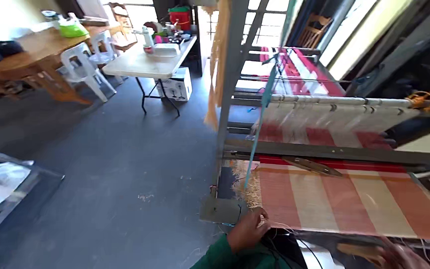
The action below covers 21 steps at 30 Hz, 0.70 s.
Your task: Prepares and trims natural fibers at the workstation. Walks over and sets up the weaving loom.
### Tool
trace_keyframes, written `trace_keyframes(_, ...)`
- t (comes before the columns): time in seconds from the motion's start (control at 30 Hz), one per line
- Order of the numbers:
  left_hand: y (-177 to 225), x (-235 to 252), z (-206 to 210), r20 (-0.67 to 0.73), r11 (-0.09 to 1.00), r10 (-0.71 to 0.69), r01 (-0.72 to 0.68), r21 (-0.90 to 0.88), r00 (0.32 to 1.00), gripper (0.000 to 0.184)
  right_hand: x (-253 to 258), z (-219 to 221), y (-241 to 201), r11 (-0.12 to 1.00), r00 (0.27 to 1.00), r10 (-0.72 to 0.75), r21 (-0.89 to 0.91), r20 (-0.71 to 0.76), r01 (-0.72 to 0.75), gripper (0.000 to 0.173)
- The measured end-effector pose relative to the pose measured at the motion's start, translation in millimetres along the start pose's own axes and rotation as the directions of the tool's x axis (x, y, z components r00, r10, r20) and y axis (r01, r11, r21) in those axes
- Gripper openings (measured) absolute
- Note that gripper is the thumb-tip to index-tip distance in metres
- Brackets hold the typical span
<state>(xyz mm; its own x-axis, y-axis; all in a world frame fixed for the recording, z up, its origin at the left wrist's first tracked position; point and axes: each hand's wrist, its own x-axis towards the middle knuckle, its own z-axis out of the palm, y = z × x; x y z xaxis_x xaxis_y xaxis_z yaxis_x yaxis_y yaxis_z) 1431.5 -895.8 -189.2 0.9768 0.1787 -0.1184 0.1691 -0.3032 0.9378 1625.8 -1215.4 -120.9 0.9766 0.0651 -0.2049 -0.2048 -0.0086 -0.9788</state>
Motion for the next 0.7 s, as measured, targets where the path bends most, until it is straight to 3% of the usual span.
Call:
trace_keyframes(0.17, -16, 7, -4, 0.006, 0.996, -0.030, 0.031, -0.083, 1.000, 0.033, 5, 109, 10, 0.997, 0.978, -0.040, -0.053, 0.203, 0.052, 0.021)
trace_keyframes(0.33, -21, 27, -2, -0.012, 0.997, -0.073, 0.073, -0.002, 0.997, 0.036, -13, 171, 12, 0.983, 0.840, -0.045, -0.127, 0.541, 0.135, 0.022)
trace_keyframes(0.47, -16, 55, 2, -0.082, 0.991, -0.104, 0.110, 0.082, 0.991, 0.035, 9, 162, 32, 0.968, 0.790, -0.094, -0.131, 0.606, 0.215, 0.016)
trace_keyframes(0.6, -20, 81, 17, -0.163, 0.983, -0.032, 0.060, 0.172, 0.986, 0.039, 64, 119, 49, 0.871, 0.803, -0.148, -0.309, 0.578, 0.383, 0.020)
trace_keyframes(0.7, -27, 98, 36, -0.388, 0.931, 0.087, 0.064, 0.359, 0.917, 0.033, 125, 81, 52, 0.720, 0.775, -0.144, -0.472, 0.616, 0.509, 0.026)
